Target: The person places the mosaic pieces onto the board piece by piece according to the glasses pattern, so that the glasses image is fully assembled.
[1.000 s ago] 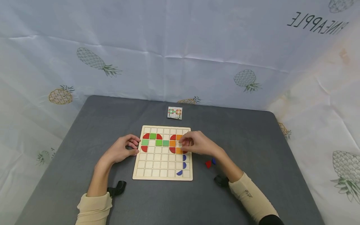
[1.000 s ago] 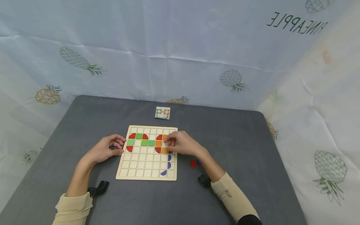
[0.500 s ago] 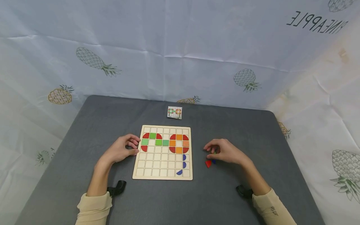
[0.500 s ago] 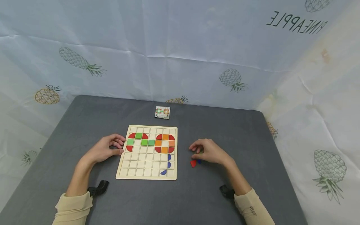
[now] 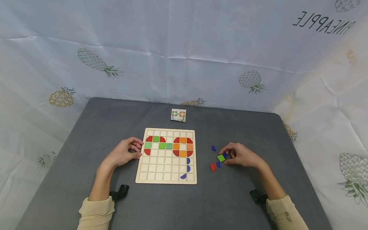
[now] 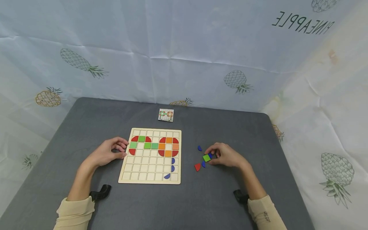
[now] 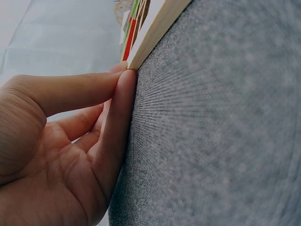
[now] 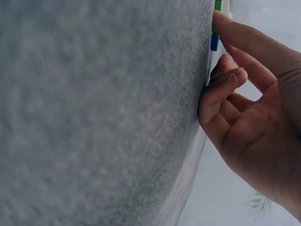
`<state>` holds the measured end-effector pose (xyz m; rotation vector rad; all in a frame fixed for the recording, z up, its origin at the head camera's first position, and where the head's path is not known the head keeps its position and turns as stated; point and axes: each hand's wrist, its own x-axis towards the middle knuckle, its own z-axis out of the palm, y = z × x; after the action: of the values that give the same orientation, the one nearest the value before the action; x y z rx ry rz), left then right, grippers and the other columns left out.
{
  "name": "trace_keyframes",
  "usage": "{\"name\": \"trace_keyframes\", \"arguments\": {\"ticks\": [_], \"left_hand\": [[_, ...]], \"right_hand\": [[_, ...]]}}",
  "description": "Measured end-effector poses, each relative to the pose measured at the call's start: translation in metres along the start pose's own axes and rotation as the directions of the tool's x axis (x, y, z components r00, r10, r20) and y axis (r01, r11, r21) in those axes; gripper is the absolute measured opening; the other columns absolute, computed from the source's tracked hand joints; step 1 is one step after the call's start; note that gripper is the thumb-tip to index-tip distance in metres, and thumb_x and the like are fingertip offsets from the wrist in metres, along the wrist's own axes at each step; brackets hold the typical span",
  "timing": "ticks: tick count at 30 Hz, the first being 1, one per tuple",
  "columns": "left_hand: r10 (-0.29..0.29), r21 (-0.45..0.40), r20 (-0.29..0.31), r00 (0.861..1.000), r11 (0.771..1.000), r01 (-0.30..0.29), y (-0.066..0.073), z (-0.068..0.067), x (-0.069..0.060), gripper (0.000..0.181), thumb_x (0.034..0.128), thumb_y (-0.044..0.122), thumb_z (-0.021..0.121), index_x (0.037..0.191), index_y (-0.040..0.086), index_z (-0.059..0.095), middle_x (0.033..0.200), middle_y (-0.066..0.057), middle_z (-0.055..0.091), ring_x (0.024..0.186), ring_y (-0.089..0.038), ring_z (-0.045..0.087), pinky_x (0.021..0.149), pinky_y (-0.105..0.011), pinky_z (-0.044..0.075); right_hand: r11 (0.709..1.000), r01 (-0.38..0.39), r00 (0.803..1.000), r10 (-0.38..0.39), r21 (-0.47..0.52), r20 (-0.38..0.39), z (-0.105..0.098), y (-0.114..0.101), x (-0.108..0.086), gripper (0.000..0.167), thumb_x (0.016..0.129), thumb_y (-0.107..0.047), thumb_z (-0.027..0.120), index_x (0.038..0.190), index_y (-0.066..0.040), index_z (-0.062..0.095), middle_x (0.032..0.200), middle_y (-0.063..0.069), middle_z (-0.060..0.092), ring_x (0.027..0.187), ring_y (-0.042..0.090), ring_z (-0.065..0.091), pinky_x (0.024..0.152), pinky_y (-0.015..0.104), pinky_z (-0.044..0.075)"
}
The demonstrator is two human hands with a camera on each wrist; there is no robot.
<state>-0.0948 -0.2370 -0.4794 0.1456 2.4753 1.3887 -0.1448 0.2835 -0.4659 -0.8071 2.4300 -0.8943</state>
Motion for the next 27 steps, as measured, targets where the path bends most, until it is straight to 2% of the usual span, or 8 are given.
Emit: {"name": "trace_keyframes", "arguments": {"ticks": [5, 13, 18, 23, 27], "left_hand": [[-0.002, 0.001, -0.002, 1.000, 1.000, 0.002, 0.001, 0.000, -0.001, 0.040, 0.0941, 0.000, 0.080, 0.130, -0.006, 0.063, 0.115, -0.019, 0.066, 0.097, -0.020, 0.063, 0.081, -0.020, 0.052], [0.014, -0.002, -0.003, 1.000, 1.000, -0.014, 0.000, 0.000, -0.002, 0.041, 0.0939, 0.001, 0.081, 0.130, -0.007, 0.063, 0.115, -0.020, 0.066, 0.095, -0.015, 0.063, 0.080, -0.020, 0.053], [0.004, -0.008, -0.002, 1.000, 1.000, -0.004, 0.000, 0.000, -0.001, 0.040, 0.0944, 0.000, 0.080, 0.130, -0.006, 0.063, 0.115, -0.019, 0.066, 0.097, -0.019, 0.063, 0.080, -0.020, 0.053], [0.008, -0.011, -0.001, 1.000, 1.000, -0.008, 0.001, 0.000, -0.002, 0.039, 0.0947, 0.000, 0.079, 0.130, -0.006, 0.063, 0.114, -0.020, 0.066, 0.096, -0.017, 0.062, 0.080, -0.020, 0.053], [0.004, -0.017, -0.002, 1.000, 1.000, -0.004, 0.001, -0.001, -0.002, 0.039, 0.0945, 0.000, 0.080, 0.129, -0.006, 0.063, 0.114, -0.019, 0.066, 0.096, -0.016, 0.062, 0.080, -0.020, 0.054]], "right_hand": [[1.000, -0.006, 1.000, 0.005, 0.024, 0.027, -0.003, 0.002, 0.003, 0.027, 0.091, -0.016, 0.089, 0.116, -0.013, 0.079, 0.097, 0.007, 0.064, 0.072, 0.002, 0.049, 0.066, 0.022, 0.046], [1.000, -0.004, 0.999, 0.004, 0.007, 0.039, -0.004, 0.001, 0.005, 0.024, 0.092, -0.018, 0.088, 0.113, -0.013, 0.079, 0.097, 0.004, 0.065, 0.076, 0.003, 0.051, 0.068, 0.022, 0.047], [1.000, 0.003, 0.999, -0.004, 0.022, 0.033, -0.005, 0.002, 0.005, 0.023, 0.093, -0.019, 0.088, 0.113, -0.011, 0.079, 0.096, 0.005, 0.066, 0.076, 0.003, 0.052, 0.067, 0.022, 0.047], [0.998, 0.056, 0.998, -0.056, 0.023, -0.006, -0.004, -0.002, 0.010, 0.023, 0.093, -0.020, 0.088, 0.114, -0.012, 0.080, 0.095, 0.007, 0.067, 0.073, 0.002, 0.052, 0.065, 0.022, 0.047], [0.994, 0.107, 0.993, -0.106, 0.015, -0.041, -0.001, -0.014, 0.019, 0.023, 0.093, -0.018, 0.088, 0.114, -0.015, 0.079, 0.096, 0.007, 0.068, 0.071, 0.002, 0.054, 0.063, 0.023, 0.048]]}}
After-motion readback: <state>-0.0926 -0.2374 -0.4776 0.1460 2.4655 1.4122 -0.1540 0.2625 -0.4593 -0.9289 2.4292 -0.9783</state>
